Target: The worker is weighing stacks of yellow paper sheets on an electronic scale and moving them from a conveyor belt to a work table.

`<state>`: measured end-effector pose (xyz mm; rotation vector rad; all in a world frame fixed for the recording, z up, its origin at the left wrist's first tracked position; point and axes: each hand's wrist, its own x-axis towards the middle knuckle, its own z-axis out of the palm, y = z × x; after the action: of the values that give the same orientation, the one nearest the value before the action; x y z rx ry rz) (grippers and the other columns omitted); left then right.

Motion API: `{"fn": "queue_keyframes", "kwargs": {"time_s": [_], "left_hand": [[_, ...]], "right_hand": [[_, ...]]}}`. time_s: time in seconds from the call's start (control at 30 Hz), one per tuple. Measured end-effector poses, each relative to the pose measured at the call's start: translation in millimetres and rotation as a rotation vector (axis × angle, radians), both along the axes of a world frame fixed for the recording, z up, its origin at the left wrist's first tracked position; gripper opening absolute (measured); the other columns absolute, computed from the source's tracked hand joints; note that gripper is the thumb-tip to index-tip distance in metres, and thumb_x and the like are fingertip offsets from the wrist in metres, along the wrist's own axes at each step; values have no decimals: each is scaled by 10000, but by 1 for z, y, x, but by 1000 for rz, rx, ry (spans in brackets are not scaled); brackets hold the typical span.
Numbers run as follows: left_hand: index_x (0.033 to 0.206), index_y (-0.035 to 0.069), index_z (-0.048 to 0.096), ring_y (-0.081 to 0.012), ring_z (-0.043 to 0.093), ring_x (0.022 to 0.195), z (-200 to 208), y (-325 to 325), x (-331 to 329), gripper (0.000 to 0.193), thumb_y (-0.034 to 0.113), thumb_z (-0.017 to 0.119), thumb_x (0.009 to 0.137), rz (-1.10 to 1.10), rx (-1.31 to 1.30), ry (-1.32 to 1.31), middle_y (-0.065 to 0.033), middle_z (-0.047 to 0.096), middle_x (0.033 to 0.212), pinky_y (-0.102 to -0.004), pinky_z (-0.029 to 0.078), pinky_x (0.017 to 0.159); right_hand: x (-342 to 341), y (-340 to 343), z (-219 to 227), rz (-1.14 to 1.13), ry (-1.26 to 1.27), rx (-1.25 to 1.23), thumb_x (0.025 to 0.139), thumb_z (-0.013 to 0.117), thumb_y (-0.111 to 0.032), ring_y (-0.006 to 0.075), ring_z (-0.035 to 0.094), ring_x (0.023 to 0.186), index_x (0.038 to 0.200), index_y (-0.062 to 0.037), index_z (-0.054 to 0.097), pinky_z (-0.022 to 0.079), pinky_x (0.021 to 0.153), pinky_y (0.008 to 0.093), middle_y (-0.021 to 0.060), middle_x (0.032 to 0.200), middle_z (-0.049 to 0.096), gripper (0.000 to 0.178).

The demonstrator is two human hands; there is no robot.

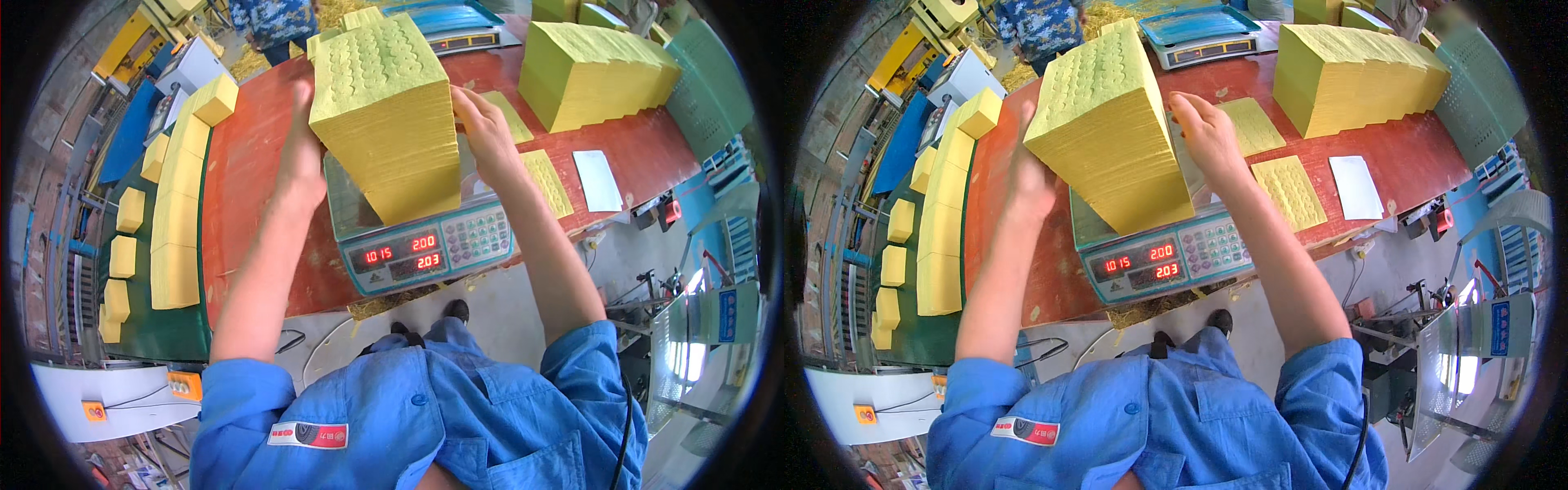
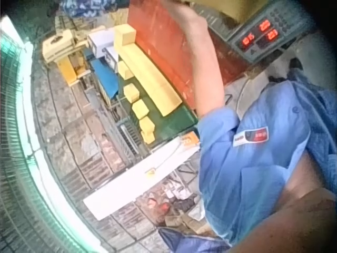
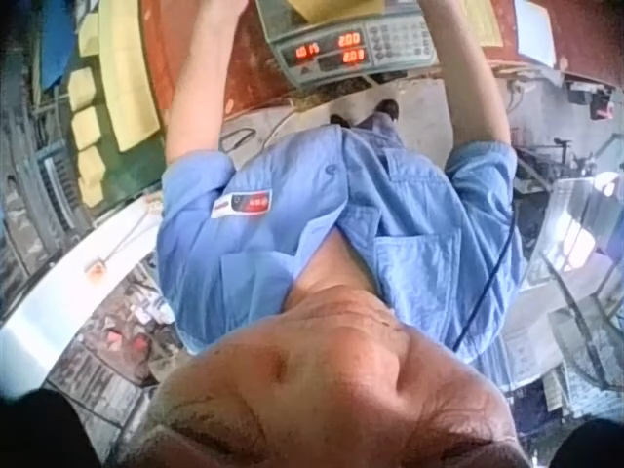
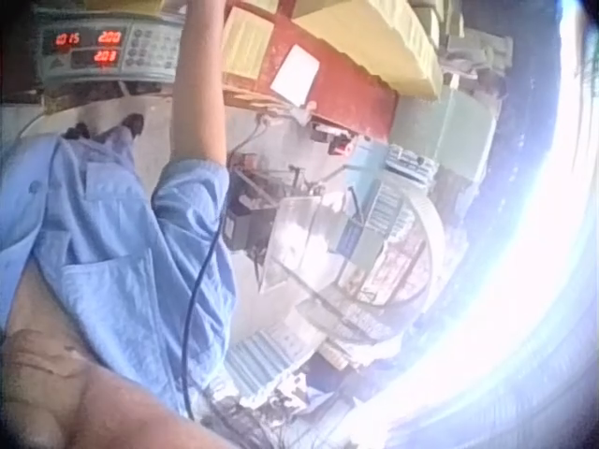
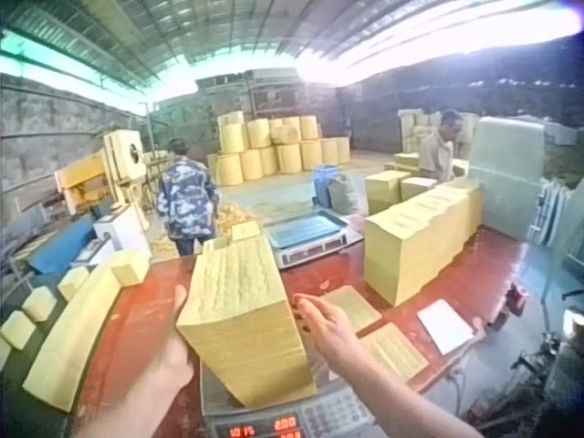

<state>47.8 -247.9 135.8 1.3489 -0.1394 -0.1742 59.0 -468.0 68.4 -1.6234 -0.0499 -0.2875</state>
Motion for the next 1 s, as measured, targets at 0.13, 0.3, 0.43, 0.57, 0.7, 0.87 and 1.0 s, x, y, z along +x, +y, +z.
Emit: {"fn": "queue_keyframes", "kwargs": {"time_s": [0.13,0.3,0.43,0.57,0.7,0.87,1.0], "left_hand": [[1423,61,431,-176,508,1222,-62,-3,0,662,563,348,999,154,-146,-51,-83,533,1353,-359,382,1042],[1299,34,525,-135,588,1072,-98,-15,9,486,403,488,985,147,-328,12,-52,597,1201,-308,495,880],[1175,28,572,-106,622,930,-96,-15,20,327,258,535,945,70,-356,-30,-30,630,1074,-275,525,751],[1219,17,546,-110,601,996,-90,-12,17,386,307,511,968,81,-294,-19,-25,612,1127,-293,515,815],[1377,19,433,-189,528,1203,-73,-21,-16,563,445,420,1009,301,-249,39,-84,534,1331,-368,450,989],[1438,-8,372,-282,443,1316,-82,34,-78,721,563,362,998,387,-112,-82,-171,404,1477,-426,352,1080],[1344,-21,467,-270,551,1193,-108,55,-147,575,445,393,1016,436,-91,69,-184,553,1317,-409,430,1007]], "right_hand": [[1,-2,-32,115,51,393,999,433,-466,230,459,1290,1422,-62,448,374,1038,331,116,1431,476,585],[-18,34,1,213,179,509,1021,360,-517,218,375,1367,1507,-82,310,329,1096,351,110,1503,386,655],[-1,33,-1,249,195,523,1028,338,-515,208,383,1353,1525,-79,250,327,1098,353,111,1500,381,667],[11,28,-18,234,141,499,995,430,-499,179,486,1191,1410,-61,430,415,962,338,92,1328,506,604],[1,6,-43,212,45,411,1021,369,-479,221,400,1355,1462,-41,380,311,1110,369,127,1485,403,622],[-81,-33,-49,220,154,493,1037,359,-377,242,461,1308,1396,4,443,362,1064,402,143,1402,496,530],[-145,-47,-60,265,255,611,1033,369,-347,264,540,1216,1347,33,474,408,1012,405,167,1314,563,504]]}}
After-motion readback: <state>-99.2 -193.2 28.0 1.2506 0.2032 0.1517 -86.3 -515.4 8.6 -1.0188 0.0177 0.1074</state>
